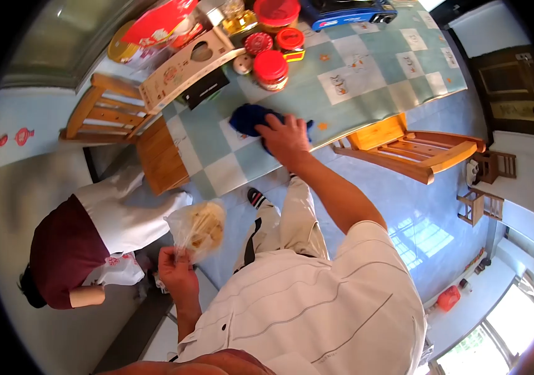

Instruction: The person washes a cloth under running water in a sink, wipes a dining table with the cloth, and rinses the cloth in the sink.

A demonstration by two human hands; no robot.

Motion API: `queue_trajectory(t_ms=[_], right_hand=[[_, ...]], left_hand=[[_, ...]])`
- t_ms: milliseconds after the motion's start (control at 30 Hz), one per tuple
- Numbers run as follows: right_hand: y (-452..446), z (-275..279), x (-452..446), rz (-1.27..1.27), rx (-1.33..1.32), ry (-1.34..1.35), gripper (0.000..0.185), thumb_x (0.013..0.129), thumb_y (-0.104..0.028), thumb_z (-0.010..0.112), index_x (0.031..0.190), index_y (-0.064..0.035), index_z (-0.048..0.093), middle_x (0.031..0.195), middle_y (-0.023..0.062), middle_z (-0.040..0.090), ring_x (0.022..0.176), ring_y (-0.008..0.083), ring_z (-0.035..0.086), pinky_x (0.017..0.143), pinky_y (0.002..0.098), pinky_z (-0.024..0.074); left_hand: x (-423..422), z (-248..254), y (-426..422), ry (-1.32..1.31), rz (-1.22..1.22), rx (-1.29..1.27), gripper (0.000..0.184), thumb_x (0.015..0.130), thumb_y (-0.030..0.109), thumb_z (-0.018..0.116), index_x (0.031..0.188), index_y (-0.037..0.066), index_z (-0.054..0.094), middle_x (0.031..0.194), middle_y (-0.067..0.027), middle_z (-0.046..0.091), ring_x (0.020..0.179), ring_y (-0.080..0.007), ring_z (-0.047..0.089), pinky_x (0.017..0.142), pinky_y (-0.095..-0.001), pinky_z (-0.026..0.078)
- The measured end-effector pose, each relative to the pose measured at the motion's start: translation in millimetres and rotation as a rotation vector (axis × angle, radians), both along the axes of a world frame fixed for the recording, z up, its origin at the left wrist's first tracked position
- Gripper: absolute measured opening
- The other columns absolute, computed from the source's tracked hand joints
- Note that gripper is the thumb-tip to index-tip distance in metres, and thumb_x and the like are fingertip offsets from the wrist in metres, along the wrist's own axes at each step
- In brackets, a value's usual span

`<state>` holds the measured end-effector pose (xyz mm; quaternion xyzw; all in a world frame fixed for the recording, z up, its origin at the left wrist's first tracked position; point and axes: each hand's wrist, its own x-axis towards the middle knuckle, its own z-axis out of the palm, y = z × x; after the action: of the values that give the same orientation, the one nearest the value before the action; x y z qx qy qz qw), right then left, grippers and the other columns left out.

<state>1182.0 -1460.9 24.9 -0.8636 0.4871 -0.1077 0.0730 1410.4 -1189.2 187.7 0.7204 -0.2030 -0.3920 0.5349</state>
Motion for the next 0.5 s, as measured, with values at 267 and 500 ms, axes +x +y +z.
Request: queue_trajectory(t_ms=[267, 500], right_hand=[[-103, -13, -175, -0.604, -0.011, 0.166, 0.039, 0.087, -0.026, 0.062, 0.124, -0.0362, 0.066, 0.138, -0.0044, 0.056, 0.117, 0.0346, 0.055, 0.095, 0.0543, 0.045], [-172, -15, -266, -0.911, 0.069, 0.027, 0.04, 0.09, -0.029, 0.061, 0.129, -0.0363, 0.063, 0.142, -0.0033, 0.054, 0.123, 0.0369, 0.051, 0.101, 0.0544, 0.0421]], left_hand=[[-30, -3, -68, 0.053, -0.074, -0.024, 0.007, 0.097, 0.003, 0.063, 0.094, 0.003, 0.056, 0.083, 0.0016, 0.056, 0.073, -0.0042, 0.05, 0.067, -0.0179, 0.041], [-60, -19, -149, 0.048, -0.087, -0.05, 0.009, 0.097, 0.008, 0.065, 0.093, 0.004, 0.058, 0.081, 0.0024, 0.057, 0.072, -0.0042, 0.048, 0.065, -0.0188, 0.038]])
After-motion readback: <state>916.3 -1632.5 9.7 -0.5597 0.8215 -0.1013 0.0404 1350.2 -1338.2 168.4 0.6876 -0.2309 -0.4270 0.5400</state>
